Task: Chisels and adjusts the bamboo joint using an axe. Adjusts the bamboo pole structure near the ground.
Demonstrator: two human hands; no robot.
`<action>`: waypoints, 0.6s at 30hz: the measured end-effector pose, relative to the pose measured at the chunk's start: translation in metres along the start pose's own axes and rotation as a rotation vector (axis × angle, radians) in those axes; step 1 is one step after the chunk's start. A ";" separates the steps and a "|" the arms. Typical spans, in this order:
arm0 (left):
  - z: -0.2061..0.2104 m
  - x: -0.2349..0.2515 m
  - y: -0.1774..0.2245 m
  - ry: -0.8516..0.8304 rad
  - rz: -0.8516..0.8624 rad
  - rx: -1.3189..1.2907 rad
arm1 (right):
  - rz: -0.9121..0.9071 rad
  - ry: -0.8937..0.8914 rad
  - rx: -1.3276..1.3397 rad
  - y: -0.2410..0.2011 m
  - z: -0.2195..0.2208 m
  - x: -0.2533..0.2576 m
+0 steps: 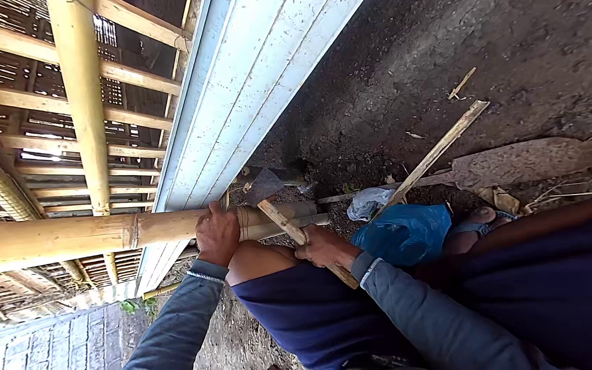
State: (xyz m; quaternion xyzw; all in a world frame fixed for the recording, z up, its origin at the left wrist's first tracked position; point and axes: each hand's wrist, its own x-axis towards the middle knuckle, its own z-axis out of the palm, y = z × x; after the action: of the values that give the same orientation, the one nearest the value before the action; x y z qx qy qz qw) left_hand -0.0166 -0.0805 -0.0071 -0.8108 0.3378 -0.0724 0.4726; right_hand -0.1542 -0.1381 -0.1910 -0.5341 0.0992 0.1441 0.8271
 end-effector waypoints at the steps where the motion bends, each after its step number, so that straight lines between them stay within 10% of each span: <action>1: -0.002 0.000 0.000 -0.022 -0.003 0.001 | -0.006 -0.006 -0.018 -0.001 0.001 0.000; 18: -0.015 0.011 -0.028 -0.106 0.089 -0.062 | -0.010 0.055 0.232 -0.018 0.032 -0.013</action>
State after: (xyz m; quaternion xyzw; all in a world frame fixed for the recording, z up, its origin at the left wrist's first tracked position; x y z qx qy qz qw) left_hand -0.0014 -0.0885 0.0218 -0.8118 0.3503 0.0022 0.4671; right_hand -0.1597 -0.1174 -0.1586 -0.4389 0.1351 0.1129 0.8811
